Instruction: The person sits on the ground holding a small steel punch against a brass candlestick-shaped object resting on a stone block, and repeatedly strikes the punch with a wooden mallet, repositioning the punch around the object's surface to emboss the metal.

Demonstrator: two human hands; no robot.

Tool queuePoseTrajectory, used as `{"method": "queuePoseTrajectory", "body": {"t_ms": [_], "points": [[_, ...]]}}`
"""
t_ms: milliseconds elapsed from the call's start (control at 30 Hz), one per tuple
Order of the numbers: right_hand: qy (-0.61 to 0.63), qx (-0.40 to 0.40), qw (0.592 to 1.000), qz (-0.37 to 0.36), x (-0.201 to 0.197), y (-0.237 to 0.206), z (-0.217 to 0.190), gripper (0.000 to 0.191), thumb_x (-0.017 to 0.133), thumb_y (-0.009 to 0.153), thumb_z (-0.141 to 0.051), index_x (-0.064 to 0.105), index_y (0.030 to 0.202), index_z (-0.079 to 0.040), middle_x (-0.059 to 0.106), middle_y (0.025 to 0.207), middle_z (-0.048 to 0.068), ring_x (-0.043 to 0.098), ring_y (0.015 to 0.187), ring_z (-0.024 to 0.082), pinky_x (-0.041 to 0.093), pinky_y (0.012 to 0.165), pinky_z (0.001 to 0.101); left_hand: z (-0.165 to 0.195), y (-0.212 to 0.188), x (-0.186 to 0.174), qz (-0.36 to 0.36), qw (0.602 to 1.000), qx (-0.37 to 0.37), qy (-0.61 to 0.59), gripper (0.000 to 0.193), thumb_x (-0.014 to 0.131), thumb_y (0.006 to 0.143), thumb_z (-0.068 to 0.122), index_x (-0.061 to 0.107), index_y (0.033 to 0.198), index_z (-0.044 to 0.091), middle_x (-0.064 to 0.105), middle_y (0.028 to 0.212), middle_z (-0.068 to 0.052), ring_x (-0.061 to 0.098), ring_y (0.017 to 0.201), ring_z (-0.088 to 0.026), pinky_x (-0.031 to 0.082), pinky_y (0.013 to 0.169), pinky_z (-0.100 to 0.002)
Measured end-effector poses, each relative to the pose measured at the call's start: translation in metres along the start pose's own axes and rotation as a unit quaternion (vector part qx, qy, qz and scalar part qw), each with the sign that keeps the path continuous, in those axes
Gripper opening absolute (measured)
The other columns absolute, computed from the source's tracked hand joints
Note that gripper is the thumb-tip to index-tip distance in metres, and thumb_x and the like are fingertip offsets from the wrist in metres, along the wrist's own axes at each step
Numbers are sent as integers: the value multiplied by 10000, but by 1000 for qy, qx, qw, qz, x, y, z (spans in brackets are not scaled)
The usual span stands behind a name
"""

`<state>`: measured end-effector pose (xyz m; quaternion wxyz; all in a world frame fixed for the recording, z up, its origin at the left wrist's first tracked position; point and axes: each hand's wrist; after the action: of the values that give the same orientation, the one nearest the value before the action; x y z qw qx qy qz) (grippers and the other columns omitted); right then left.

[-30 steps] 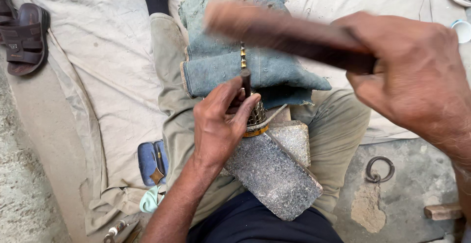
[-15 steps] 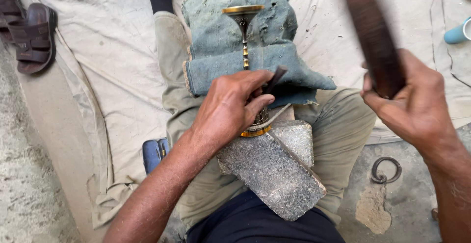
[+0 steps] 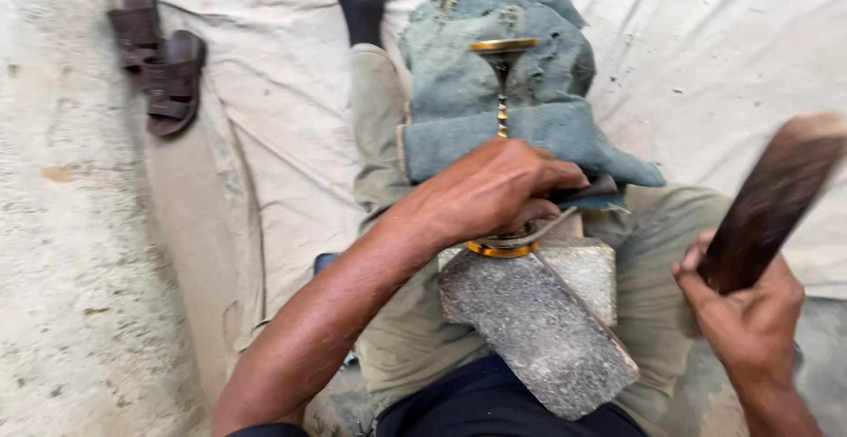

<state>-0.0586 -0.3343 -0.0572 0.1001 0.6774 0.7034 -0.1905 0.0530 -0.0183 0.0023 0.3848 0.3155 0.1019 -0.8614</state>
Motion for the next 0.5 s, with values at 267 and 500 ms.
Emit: {"method": "queuePoseTrajectory", "body": {"t_ms": [267, 500], "points": [[32, -12, 999, 10, 15, -40, 46, 325, 676, 876, 121, 609, 1191, 75, 663, 1003, 105, 635, 951, 141, 518, 896, 258, 5, 16, 3, -77, 994, 10, 70, 424, 825, 766, 173, 716, 1170, 102, 761, 992, -134, 717, 908, -375, 556, 746, -473], [250, 71, 950, 174, 25, -44, 111, 467, 701, 833, 222, 517, 1223, 41, 651, 1012, 72, 683, 990, 168, 625, 923, 393, -10, -84, -17, 239, 966, -30, -89, 346, 807, 958, 169, 704, 1281, 104, 750, 987, -37, 723, 832, -109, 614, 783, -279]]}}
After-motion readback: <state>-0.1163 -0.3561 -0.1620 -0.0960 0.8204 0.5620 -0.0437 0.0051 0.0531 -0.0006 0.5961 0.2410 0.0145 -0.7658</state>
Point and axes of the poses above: each hand's wrist, its own y-axis towards the middle knuckle, its own x-axis out of the palm, z = x × y
